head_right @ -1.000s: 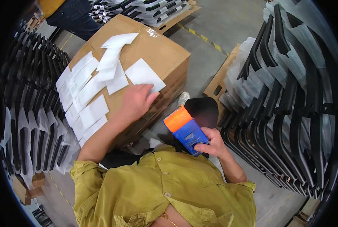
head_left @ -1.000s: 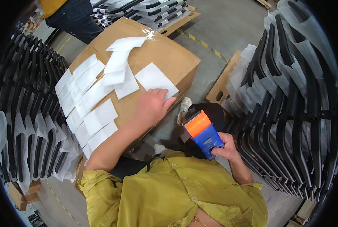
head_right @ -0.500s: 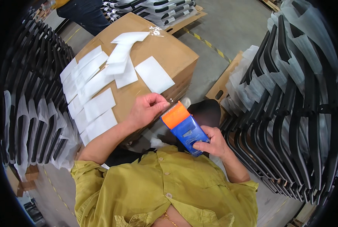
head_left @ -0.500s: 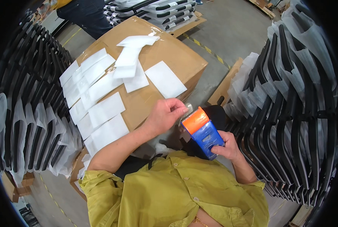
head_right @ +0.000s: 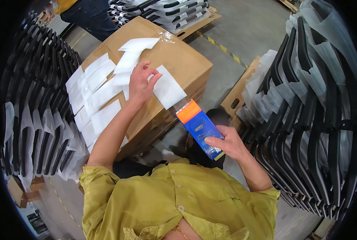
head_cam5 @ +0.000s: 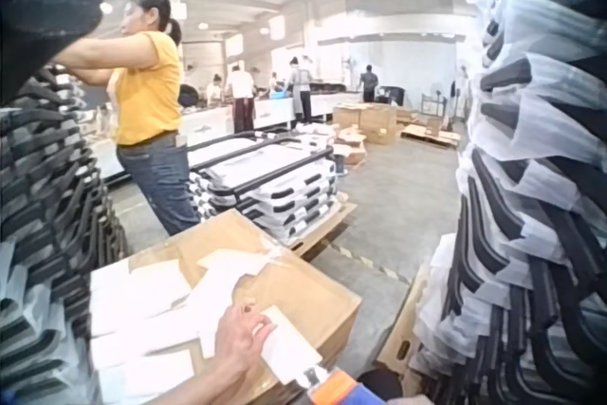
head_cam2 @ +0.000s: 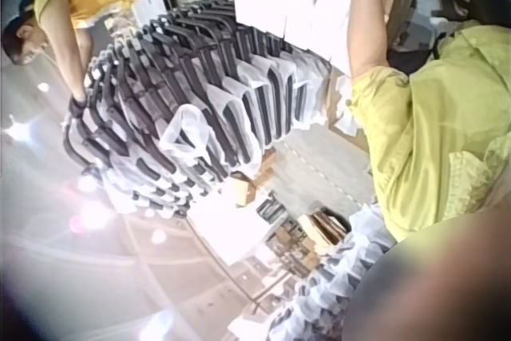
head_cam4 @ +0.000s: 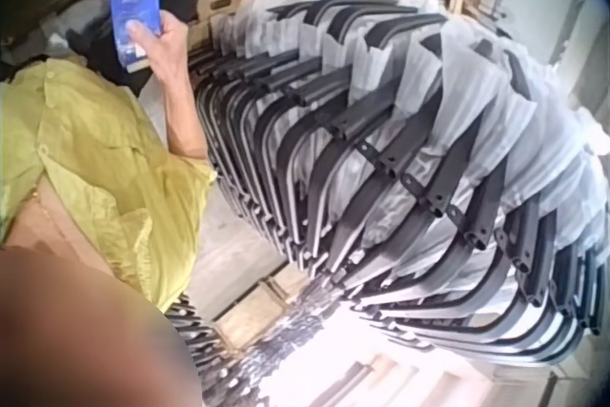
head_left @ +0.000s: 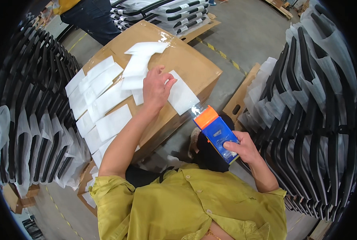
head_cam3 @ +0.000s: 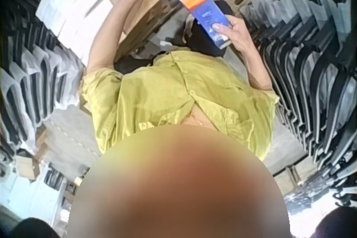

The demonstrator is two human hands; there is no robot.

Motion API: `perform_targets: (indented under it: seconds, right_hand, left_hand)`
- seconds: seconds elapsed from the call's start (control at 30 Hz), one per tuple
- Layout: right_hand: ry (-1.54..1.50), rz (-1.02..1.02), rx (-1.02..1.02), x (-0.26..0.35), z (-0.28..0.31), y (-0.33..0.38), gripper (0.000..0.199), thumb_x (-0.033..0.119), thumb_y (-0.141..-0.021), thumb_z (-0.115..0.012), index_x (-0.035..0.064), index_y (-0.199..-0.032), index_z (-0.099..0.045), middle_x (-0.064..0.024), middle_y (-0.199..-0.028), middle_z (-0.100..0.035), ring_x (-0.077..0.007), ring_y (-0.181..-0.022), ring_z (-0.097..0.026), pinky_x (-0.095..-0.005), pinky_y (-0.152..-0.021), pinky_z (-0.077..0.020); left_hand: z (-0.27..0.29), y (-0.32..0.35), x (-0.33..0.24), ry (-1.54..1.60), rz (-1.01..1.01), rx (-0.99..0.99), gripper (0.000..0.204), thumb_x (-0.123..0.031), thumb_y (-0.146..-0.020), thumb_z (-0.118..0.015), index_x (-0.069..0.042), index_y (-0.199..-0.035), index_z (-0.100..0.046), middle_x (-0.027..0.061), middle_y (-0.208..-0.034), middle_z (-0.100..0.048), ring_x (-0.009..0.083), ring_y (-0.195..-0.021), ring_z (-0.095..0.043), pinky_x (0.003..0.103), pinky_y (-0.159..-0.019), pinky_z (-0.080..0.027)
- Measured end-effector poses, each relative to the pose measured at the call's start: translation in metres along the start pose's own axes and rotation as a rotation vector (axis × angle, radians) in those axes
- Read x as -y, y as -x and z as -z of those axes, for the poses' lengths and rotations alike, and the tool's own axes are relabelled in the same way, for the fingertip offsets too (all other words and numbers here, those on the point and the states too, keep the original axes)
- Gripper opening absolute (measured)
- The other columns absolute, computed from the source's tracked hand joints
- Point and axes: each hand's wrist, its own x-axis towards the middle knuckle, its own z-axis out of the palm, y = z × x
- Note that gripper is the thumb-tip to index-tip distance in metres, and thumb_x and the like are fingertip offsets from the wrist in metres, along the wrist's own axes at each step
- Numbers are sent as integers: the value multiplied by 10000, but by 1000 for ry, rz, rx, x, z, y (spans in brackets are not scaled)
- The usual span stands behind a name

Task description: The recorder is applying white foam pads to a large cardboard box and using a tape dispenser in a warehouse environment.

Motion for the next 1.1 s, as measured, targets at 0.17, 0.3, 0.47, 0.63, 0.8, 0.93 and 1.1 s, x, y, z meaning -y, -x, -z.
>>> perform_targets:
  seconds: [0.17, 0.3, 0.47, 0.63, 0.8, 0.93, 1.1]
  right_hand:
    - [-6, -31, 11, 9, 0, -15, 382, 305, -737, -653, -31, -908, -597, -35, -777, -595, -77, -698, -525, -216, -635, -423]
    - [-31, -102, 58, 9, -3, -23, 429, 349, -729, -658, -33, -915, -599, -44, -794, -599, -83, -704, -533, -215, -645, -425]
    - [-100, -98, 37, -3, 4, -16, 445, 349, -721, -670, -39, -925, -596, -52, -799, -604, -86, -697, -541, -212, -645, -429]
    - [-65, -139, 63, -9, -3, -5, 412, 311, -728, -672, -42, -927, -593, -50, -807, -607, -87, -705, -544, -213, -652, -432]
    - [-42, -137, 71, -22, -8, 14, 396, 304, -735, -672, -40, -916, -597, -44, -794, -606, -81, -703, -540, -209, -644, -429]
    - [-71, -132, 59, -31, -11, 27, 341, 264, -757, -658, -36, -908, -598, -39, -782, -603, -77, -691, -535, -211, -634, -430]
    - [-127, -72, 82, -27, -17, 44, 318, 225, -762, -644, -38, -934, -594, -45, -824, -611, -82, -717, -542, -219, -648, -436]
  left_hand:
    - [-12, 2, 9, -140, 42, 86, 139, -198, -701, -667, -99, -784, -614, 105, -1107, -472, 269, -933, -475, 377, -788, -382]
    - [-11, 2, 4, -372, 46, -74, 146, -175, -696, -655, -65, -777, -602, 96, -1084, -495, 252, -957, -474, 382, -767, -359]
    - [22, 37, -23, 223, 419, 272, 341, -241, -788, -580, -22, -1034, -493, 136, -1007, -544, 231, -861, -529, 334, -728, -413]
    - [22, 89, -50, 1029, 1351, 614, 386, -351, -853, -505, -38, -1078, -489, 119, -962, -582, 176, -777, -553, 296, -725, -441]
    - [-21, 88, -63, 1282, 1234, 374, 362, -300, -810, -592, -51, -1059, -509, 72, -949, -589, 171, -840, -569, 286, -719, -446]
    - [-21, 82, -67, 1225, 1156, 261, 305, -244, -803, -606, -47, -1021, -522, 71, -917, -605, 152, -756, -599, 263, -645, -464]
    - [4, 63, -73, 1251, 1049, 149, 243, -218, -811, -588, -26, -955, -550, 77, -856, -617, 162, -669, -607, 255, -597, -474]
